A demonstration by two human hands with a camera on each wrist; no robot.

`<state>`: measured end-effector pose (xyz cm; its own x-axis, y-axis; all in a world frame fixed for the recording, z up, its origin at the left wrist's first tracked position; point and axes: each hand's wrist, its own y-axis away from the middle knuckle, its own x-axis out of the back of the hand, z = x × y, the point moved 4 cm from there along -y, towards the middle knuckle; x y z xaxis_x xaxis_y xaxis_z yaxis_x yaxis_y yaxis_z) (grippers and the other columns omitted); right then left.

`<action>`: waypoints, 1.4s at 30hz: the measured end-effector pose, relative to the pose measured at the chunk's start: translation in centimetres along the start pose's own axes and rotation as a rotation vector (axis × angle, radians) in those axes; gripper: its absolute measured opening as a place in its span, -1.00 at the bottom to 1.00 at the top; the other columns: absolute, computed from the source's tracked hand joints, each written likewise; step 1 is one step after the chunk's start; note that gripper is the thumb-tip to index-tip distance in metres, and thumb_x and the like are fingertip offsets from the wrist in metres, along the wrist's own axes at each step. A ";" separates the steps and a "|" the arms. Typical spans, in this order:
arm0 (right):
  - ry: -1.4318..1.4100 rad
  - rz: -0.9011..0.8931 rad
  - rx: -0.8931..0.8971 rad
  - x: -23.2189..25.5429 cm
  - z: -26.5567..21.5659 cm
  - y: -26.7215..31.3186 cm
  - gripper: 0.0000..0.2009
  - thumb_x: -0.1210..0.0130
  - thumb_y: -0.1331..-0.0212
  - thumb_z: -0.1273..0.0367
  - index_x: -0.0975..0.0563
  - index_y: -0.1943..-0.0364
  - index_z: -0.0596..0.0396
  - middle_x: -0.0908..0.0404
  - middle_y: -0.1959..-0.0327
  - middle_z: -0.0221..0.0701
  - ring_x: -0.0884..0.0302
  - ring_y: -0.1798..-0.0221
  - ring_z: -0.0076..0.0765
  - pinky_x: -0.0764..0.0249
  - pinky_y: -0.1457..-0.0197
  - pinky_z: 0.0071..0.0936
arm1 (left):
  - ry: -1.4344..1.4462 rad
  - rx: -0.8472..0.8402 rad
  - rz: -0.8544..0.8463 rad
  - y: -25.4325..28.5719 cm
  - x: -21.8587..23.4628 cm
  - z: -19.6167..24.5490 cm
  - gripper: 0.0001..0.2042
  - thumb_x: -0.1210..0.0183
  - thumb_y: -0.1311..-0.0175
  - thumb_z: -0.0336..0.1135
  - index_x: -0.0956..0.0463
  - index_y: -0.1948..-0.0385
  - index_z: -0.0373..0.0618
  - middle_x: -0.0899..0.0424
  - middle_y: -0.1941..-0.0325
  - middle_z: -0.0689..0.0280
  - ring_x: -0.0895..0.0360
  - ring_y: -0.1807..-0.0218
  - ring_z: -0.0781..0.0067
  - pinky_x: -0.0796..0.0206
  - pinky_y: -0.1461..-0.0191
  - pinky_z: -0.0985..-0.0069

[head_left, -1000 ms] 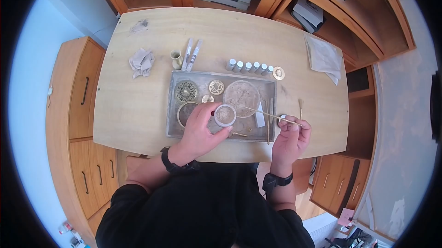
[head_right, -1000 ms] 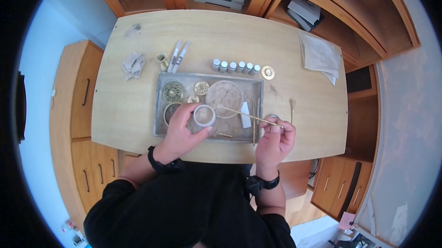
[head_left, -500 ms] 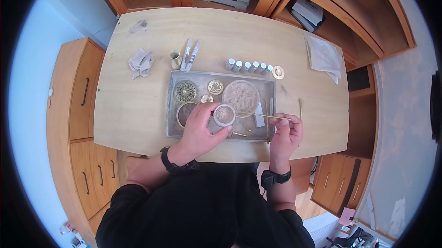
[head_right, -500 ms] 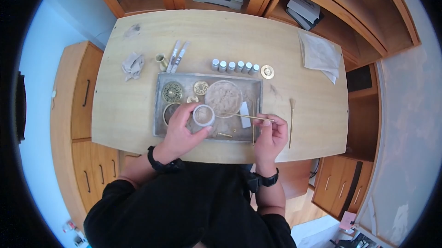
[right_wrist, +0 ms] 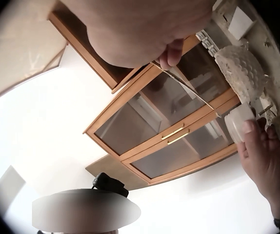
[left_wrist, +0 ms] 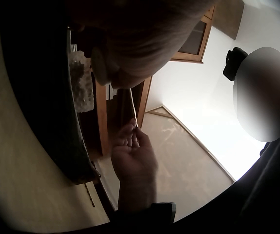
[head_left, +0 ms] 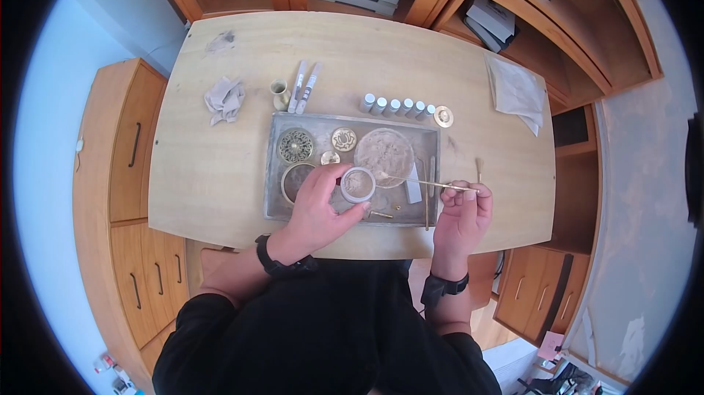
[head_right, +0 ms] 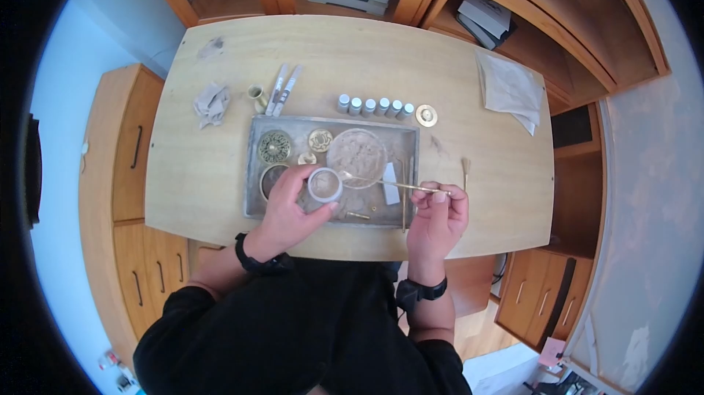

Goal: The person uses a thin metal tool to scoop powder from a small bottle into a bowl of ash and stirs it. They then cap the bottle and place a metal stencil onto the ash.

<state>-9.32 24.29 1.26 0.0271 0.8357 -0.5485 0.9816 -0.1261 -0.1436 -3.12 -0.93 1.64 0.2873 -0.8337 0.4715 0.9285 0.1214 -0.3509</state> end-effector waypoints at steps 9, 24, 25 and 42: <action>0.156 -0.177 0.085 -1.7 0.0 1.4 -0.86 -0.11 -0.47 0.54 -0.48 -0.02 0.14 -0.72 0.05 -0.07 -0.69 0.12 -0.28 -0.62 -0.10 -0.32 | 0.009 0.026 0.005 0.0 0.1 0.0 -0.41 -0.52 -0.04 -0.34 -0.51 -0.15 -0.25 -0.65 -0.05 0.05 -0.61 -0.07 0.01 -0.48 -0.14 0.21; 0.391 -0.011 0.222 1.2 -0.9 0.0 -0.87 -0.02 -0.54 0.50 -0.47 -0.05 0.17 -0.70 0.03 -0.10 -0.69 0.02 -0.29 -0.63 -0.11 -0.34 | 0.009 0.019 0.001 -0.1 0.2 0.2 -0.43 -0.51 -0.05 -0.35 -0.51 -0.13 -0.24 -0.66 -0.03 0.07 -0.61 -0.06 0.02 -0.48 -0.13 0.21; 0.458 -0.036 0.251 1.0 -1.1 0.2 -0.88 -0.01 -0.54 0.52 -0.47 -0.05 0.17 -0.70 0.02 -0.09 -0.69 0.01 -0.28 -0.63 -0.12 -0.34 | 0.013 0.025 0.000 0.0 0.1 0.2 -0.43 -0.51 -0.04 -0.36 -0.52 -0.13 -0.24 -0.66 -0.03 0.07 -0.62 -0.06 0.02 -0.48 -0.15 0.22; 1.034 -0.521 0.711 -3.8 -3.8 0.6 -0.69 -0.15 -0.20 0.73 -0.51 0.05 0.11 -0.76 0.13 -0.12 -0.75 0.12 0.05 -0.67 0.05 -0.22 | 0.010 0.008 -0.009 0.0 0.1 0.1 -0.41 -0.52 -0.05 -0.34 -0.50 -0.15 -0.26 -0.65 -0.05 0.06 -0.60 -0.05 0.02 -0.48 -0.12 0.20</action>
<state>-8.15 23.04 6.42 0.1230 0.8467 0.5176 0.6211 0.3411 -0.7056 -3.08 -0.94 1.81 0.2762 -0.8401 0.4668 0.9331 0.1178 -0.3399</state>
